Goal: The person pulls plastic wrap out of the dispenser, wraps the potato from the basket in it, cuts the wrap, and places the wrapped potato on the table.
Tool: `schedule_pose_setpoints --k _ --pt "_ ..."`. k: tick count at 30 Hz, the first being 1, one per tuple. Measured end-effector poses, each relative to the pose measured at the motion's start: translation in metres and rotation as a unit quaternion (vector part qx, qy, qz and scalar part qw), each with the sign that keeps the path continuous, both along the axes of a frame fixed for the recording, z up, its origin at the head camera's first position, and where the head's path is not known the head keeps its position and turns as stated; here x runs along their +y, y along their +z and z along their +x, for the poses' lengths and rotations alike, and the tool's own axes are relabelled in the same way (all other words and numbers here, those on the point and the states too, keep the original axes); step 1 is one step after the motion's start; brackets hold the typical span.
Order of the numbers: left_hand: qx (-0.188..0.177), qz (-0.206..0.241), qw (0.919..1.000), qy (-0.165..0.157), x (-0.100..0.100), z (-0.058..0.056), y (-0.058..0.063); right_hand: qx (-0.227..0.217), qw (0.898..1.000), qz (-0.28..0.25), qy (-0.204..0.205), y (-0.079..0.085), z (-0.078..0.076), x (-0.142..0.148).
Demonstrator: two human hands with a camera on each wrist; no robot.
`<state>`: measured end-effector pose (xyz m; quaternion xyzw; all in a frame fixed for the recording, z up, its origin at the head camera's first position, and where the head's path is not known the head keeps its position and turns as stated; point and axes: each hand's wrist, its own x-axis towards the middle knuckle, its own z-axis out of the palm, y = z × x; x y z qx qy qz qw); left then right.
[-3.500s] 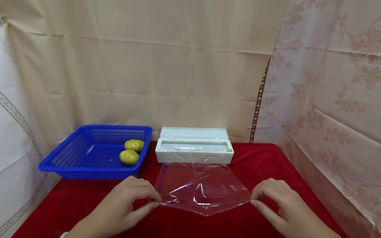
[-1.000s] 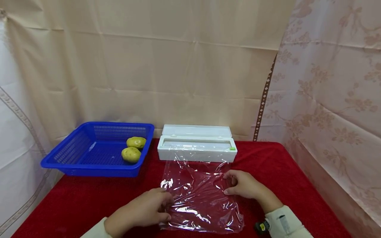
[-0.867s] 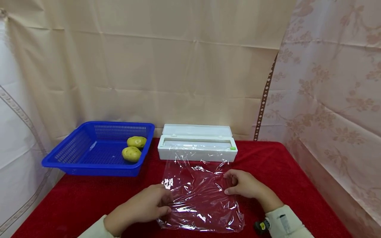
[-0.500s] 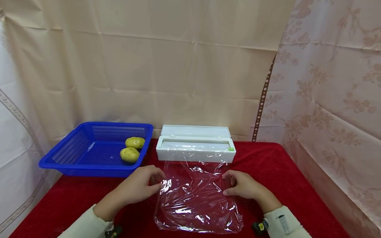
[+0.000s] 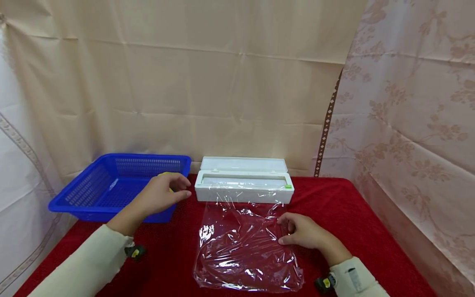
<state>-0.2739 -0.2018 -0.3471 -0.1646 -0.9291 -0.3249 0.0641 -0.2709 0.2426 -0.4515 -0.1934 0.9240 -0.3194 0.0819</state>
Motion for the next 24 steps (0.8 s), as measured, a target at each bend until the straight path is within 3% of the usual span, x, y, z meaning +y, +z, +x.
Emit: schedule_pose_setpoints --k 7,13,17,24 --pt "-0.048 0.005 0.9987 0.018 -0.028 -0.032 0.007 0.000 1.000 -0.007 0.000 0.002 0.001 -0.001" --pt "-0.088 0.028 0.9951 0.036 -0.050 -0.053 0.005 0.002 1.000 0.000 -0.005 0.000 0.001 -0.001" --pt "-0.130 0.048 0.9893 0.048 -0.059 -0.063 0.002 0.007 1.000 0.000 -0.004 0.000 0.001 0.000" --pt "-0.212 0.033 0.9727 0.087 -0.070 -0.071 0.001 -0.002 1.000 -0.009 -0.003 -0.001 0.001 -0.001"
